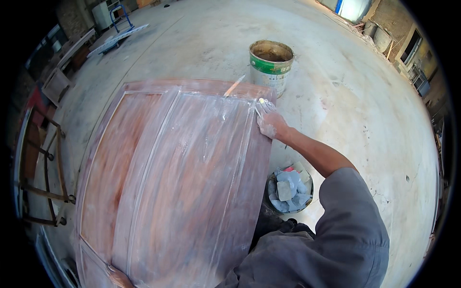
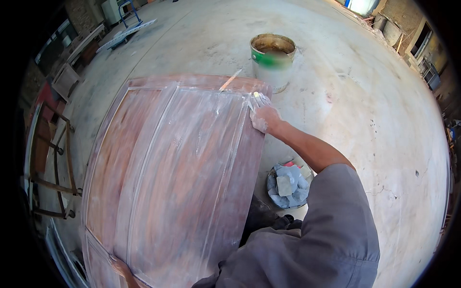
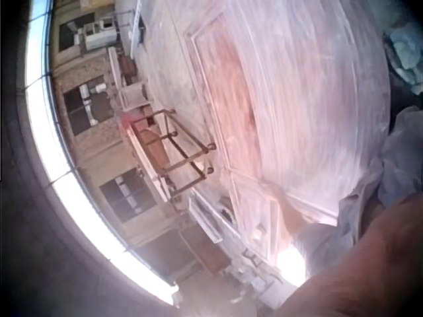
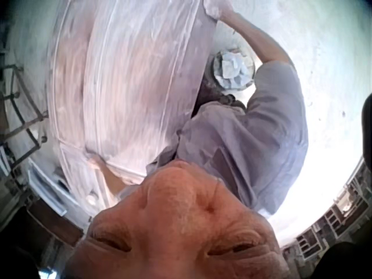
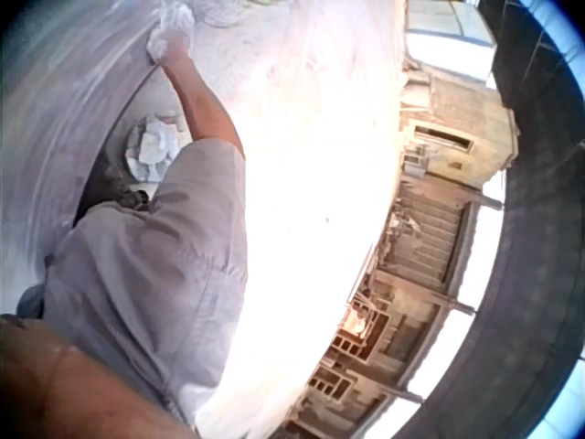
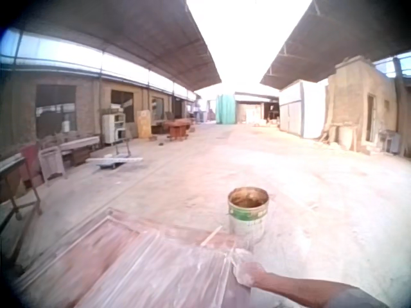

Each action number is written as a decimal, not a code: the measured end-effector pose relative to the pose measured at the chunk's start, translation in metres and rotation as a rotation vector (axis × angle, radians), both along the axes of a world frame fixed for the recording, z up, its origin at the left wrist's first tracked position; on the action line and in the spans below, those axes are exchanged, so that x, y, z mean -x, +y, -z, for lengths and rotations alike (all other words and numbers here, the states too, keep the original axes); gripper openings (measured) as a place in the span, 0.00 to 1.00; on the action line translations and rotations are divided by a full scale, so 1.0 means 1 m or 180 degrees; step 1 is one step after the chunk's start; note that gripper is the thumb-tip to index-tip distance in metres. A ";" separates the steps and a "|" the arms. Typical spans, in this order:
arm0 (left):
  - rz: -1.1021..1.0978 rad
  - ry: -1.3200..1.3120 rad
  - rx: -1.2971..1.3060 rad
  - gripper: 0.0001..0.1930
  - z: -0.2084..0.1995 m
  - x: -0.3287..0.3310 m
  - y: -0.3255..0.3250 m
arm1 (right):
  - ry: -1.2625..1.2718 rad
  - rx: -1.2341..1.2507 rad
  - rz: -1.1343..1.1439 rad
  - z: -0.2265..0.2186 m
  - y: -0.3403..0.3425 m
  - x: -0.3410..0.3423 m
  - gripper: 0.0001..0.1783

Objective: The person sands a large wooden door lying flat on the floor using a sanding block. They move the block across the surface and along the edges to smooth the wood.

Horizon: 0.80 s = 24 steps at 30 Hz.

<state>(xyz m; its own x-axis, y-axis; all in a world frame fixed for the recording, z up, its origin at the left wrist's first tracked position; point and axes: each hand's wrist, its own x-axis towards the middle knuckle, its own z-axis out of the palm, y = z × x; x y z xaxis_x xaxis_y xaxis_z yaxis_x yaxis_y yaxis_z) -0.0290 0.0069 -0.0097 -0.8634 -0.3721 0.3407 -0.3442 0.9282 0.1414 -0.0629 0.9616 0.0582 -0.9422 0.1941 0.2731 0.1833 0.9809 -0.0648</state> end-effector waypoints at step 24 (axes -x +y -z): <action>0.0182 0.0064 -0.0026 0.29 -0.008 -0.040 -0.021 | -0.0265 0.0616 -0.1399 -0.044 -0.112 -0.126 0.33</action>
